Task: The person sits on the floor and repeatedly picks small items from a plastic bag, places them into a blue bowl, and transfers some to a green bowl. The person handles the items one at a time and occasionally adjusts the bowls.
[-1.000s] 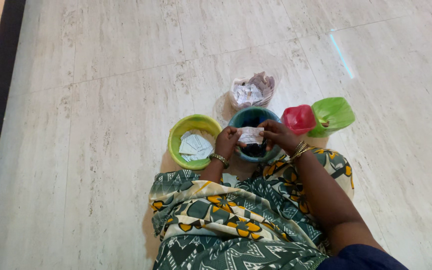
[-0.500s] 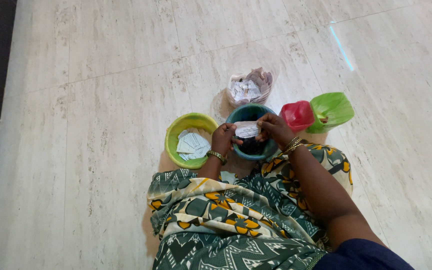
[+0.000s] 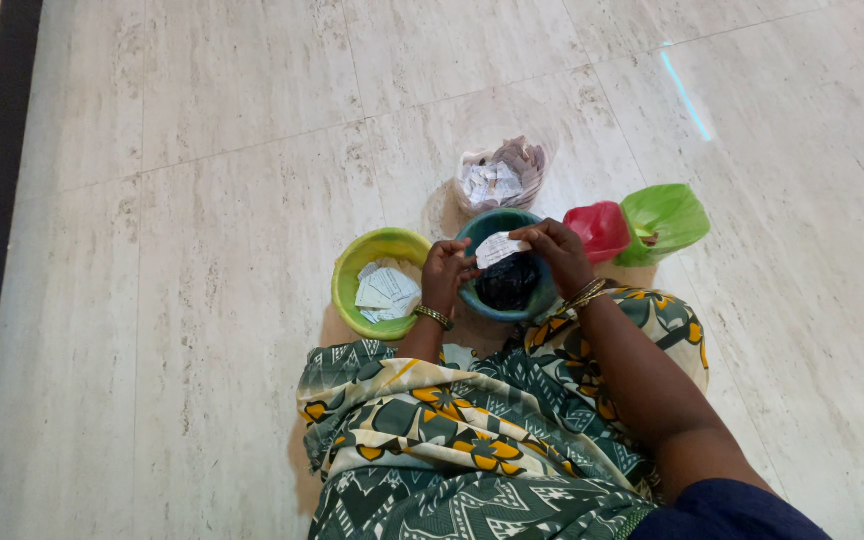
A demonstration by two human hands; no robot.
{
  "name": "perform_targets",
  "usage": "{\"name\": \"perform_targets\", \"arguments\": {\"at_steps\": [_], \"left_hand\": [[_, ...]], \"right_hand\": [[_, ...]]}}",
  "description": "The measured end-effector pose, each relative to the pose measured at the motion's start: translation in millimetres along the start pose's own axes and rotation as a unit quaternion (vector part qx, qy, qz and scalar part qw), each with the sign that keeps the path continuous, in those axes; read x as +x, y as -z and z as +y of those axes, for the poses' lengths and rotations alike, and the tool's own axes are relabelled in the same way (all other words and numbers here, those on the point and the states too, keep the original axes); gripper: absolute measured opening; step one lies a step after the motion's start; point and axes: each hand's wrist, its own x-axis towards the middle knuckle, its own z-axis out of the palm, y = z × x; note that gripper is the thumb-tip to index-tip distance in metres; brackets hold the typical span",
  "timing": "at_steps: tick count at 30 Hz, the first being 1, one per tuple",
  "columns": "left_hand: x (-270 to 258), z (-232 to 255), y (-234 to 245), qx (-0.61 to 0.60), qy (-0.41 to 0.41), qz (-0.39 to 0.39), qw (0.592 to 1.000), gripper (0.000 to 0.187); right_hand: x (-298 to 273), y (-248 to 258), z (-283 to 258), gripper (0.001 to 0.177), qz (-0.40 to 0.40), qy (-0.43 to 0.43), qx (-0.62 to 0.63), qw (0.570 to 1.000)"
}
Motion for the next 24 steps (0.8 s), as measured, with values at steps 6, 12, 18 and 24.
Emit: {"name": "perform_targets", "arguments": {"at_steps": [6,12,18,24], "left_hand": [[-20,25,-18,0.025,0.169,-0.020,0.985,0.036],[-10,5,-7,0.118,0.089,-0.017,0.989,0.023],[-5,-6,2,0.111,0.108,-0.016,0.988,0.017],[-4,-4,2,0.104,0.089,-0.016,0.991,0.016]], "right_hand": [[-4,-4,-8,0.018,-0.014,0.043,-0.087,0.995],[-3,-5,-2,0.015,-0.043,0.059,-0.082,0.994],[-3,-2,1,0.020,0.002,0.053,-0.073,0.996],[-1,-4,-4,0.022,0.020,0.038,0.004,0.999]]}}
